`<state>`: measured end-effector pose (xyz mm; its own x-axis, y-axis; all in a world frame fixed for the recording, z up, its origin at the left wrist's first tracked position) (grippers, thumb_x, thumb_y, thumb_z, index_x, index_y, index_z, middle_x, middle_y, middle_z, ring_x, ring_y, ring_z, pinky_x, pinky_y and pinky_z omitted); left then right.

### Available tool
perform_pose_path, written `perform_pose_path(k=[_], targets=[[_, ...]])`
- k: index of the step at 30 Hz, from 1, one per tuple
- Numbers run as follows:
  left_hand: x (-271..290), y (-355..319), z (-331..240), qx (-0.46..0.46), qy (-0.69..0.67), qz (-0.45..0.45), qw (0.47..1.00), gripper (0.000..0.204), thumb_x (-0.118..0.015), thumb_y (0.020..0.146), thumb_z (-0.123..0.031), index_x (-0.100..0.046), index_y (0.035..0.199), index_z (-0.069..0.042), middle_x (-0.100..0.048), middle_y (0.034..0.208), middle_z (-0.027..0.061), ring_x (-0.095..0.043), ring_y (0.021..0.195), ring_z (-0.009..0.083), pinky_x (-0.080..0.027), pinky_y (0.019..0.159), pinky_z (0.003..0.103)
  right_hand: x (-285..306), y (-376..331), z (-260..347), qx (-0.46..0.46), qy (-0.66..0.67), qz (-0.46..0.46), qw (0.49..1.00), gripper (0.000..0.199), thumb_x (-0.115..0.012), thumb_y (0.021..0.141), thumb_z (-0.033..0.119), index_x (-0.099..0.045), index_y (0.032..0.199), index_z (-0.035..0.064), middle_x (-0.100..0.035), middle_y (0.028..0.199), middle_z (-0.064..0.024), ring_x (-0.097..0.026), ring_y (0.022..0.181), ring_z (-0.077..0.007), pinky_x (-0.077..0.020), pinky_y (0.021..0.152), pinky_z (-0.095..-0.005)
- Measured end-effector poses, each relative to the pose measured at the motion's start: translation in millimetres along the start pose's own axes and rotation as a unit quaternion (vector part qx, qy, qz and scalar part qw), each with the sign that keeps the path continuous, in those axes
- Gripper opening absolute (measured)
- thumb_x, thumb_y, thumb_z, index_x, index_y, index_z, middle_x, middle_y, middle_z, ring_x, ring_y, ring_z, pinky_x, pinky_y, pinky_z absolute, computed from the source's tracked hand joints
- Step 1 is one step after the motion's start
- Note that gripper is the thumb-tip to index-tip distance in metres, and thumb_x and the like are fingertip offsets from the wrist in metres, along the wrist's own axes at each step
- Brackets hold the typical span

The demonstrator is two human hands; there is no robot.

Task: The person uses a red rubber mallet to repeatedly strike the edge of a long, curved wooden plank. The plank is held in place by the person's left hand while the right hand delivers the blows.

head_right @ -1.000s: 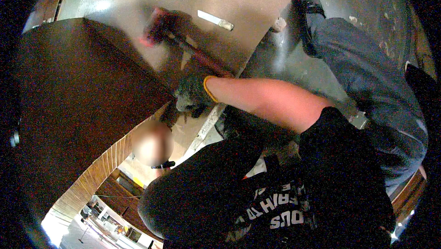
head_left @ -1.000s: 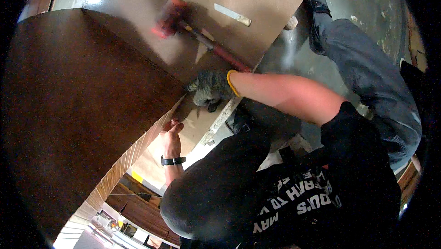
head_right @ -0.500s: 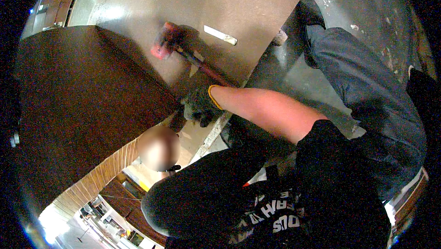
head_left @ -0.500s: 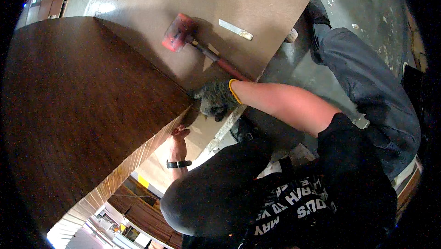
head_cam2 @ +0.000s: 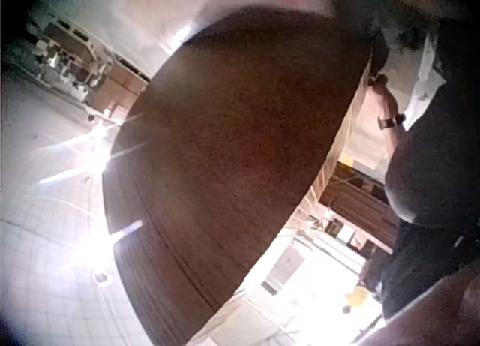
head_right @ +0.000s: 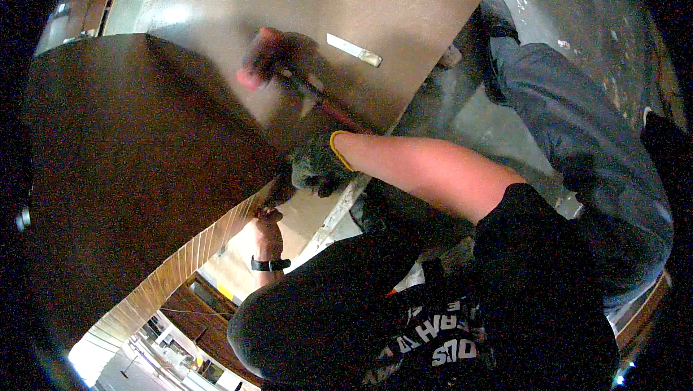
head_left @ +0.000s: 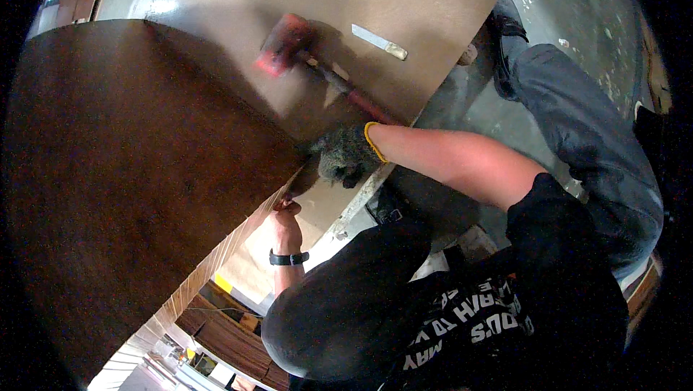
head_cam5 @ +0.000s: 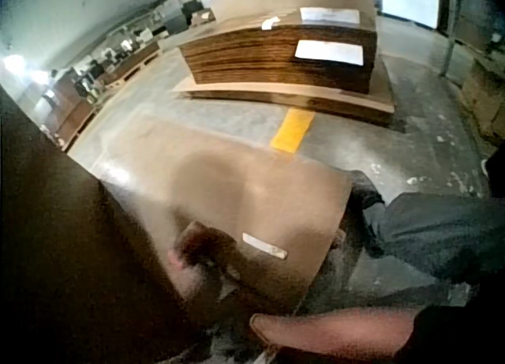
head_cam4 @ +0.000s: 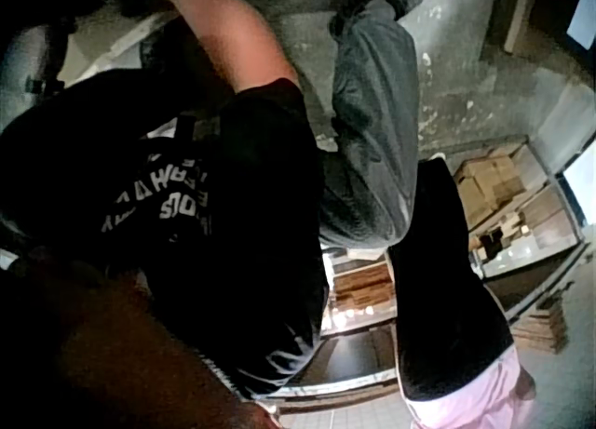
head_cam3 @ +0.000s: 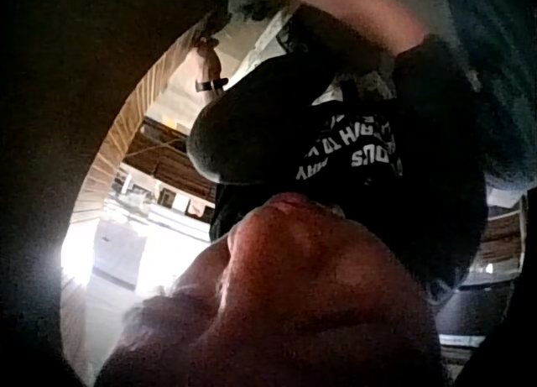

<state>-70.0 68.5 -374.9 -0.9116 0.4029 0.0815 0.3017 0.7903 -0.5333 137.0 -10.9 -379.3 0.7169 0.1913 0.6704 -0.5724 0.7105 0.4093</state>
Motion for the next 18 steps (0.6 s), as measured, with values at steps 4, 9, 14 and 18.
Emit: perform_pose_path(k=[4, 9, 14, 18], targets=[[-8, -5, -17, -0.022, 0.093, 0.043, 0.994, 0.015, -0.062, 0.075, -0.002, -0.058, 0.089, -0.007, -0.056, 0.082, 0.0008, -0.051, 0.074, 0.0118, -0.042, 0.066, 0.023, 0, -1, -4, -0.126, 0.135, 0.015, 0.983, 0.026, -0.070, 0.074, 0.031, -0.062, 0.089, 0.0113, -0.064, 0.087, -0.0086, -0.060, 0.084, -0.0308, -0.0442, 0.089, -0.0440], [-16, -21, -42, 0.006, 0.231, 0.067, 0.971, 0.032, -0.073, 0.070, -0.006, -0.060, 0.098, -0.002, -0.059, 0.090, 0.0055, -0.055, 0.090, 0.0157, -0.044, 0.079, 0.030, 29, 14, 28, -0.190, -0.010, 0.158, 0.969, 0.029, -0.060, 0.082, 0.035, -0.062, 0.100, 0.0126, -0.063, 0.099, -0.0073, -0.057, 0.096, -0.0252, -0.0491, 0.076, -0.0417], [21, -75, -103, -0.077, 0.119, -0.048, 0.989, 0.050, -0.076, 0.068, -0.002, -0.054, 0.113, 0.000, -0.057, 0.107, 0.0094, -0.053, 0.099, 0.0189, -0.044, 0.088, 0.032, 105, -54, 52, -0.569, -0.010, -0.017, 0.822, 0.053, -0.060, 0.078, 0.038, -0.051, 0.120, 0.0058, -0.053, 0.120, -0.0175, -0.052, 0.109, -0.0298, -0.0451, 0.088, -0.0412], [35, -134, -188, -0.287, -0.026, 0.046, 0.956, 0.066, -0.071, 0.074, -0.013, -0.041, 0.133, -0.001, -0.048, 0.130, 0.0107, -0.044, 0.121, 0.0237, -0.026, 0.109, 0.040, 148, -78, 49, -0.569, -0.228, -0.201, 0.764, 0.064, -0.059, 0.078, 0.034, -0.041, 0.132, 0.0053, -0.051, 0.124, -0.0218, -0.049, 0.114, -0.0349, -0.0398, 0.096, -0.0419]])
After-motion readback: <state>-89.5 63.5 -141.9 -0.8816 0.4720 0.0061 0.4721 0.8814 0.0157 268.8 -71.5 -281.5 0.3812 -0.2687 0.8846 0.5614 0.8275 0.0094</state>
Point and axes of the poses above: each hand's wrist, its own y-axis towards the middle knuckle, its own x-axis out of the back of the hand, z = x × y, the point moved 6 cm from there along y, towards the middle knuckle
